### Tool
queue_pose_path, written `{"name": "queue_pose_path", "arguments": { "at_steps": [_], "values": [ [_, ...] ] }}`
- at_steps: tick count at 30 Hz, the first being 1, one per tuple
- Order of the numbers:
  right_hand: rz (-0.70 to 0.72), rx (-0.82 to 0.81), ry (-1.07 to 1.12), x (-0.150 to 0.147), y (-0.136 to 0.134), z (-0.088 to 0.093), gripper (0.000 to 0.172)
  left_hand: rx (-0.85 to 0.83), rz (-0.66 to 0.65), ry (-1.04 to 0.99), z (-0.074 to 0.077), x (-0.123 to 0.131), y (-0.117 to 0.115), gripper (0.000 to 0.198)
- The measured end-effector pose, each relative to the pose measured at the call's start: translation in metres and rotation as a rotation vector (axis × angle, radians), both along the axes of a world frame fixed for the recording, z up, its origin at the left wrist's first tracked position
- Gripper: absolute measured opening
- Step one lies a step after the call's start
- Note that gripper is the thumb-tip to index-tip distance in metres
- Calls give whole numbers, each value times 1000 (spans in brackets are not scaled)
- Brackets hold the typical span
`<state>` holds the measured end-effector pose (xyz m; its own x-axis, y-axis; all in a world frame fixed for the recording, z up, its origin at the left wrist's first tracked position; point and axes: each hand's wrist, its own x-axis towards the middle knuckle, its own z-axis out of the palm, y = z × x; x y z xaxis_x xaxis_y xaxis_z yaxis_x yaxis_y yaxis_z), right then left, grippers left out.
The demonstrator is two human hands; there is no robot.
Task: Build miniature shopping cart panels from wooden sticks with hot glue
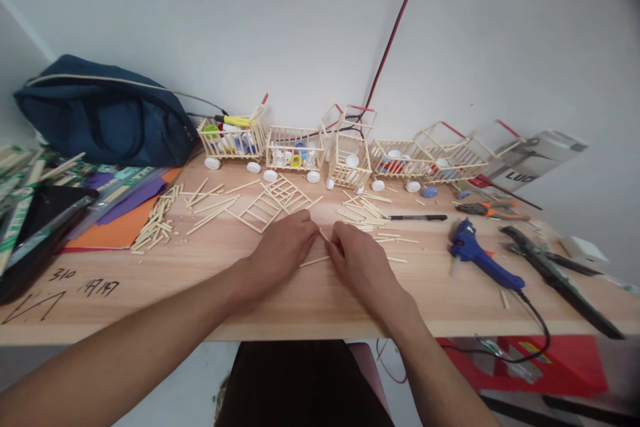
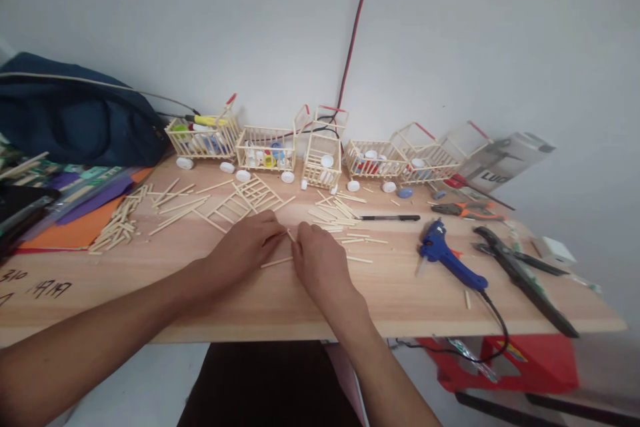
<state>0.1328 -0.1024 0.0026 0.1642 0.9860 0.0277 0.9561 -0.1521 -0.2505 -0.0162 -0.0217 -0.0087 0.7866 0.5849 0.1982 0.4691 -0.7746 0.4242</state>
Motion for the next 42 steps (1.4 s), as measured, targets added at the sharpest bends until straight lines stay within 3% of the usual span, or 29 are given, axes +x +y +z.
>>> {"name": "queue_pose_path", "arguments": {
  "at_steps": [15, 21, 31, 37, 42],
  "values": [
    [-15, -16, -24, -2, 0, 2, 11, -17, 12, -3, 1, 0, 0, 26],
    [-17, 1, -28, -2, -1, 0, 13, 54, 5, -17, 1, -4, 1, 19],
    [-13, 5, -22, -1, -1, -1, 12, 73, 59, 94, 5, -7, -1, 15],
    [-17, -20, -9, -2, -1, 3, 12, 55, 58, 49, 7, -6, 2, 22],
    [-15, -1, -10, -1, -2, 1, 12, 0, 141, 37, 13, -5, 6, 27]
  ]
}}
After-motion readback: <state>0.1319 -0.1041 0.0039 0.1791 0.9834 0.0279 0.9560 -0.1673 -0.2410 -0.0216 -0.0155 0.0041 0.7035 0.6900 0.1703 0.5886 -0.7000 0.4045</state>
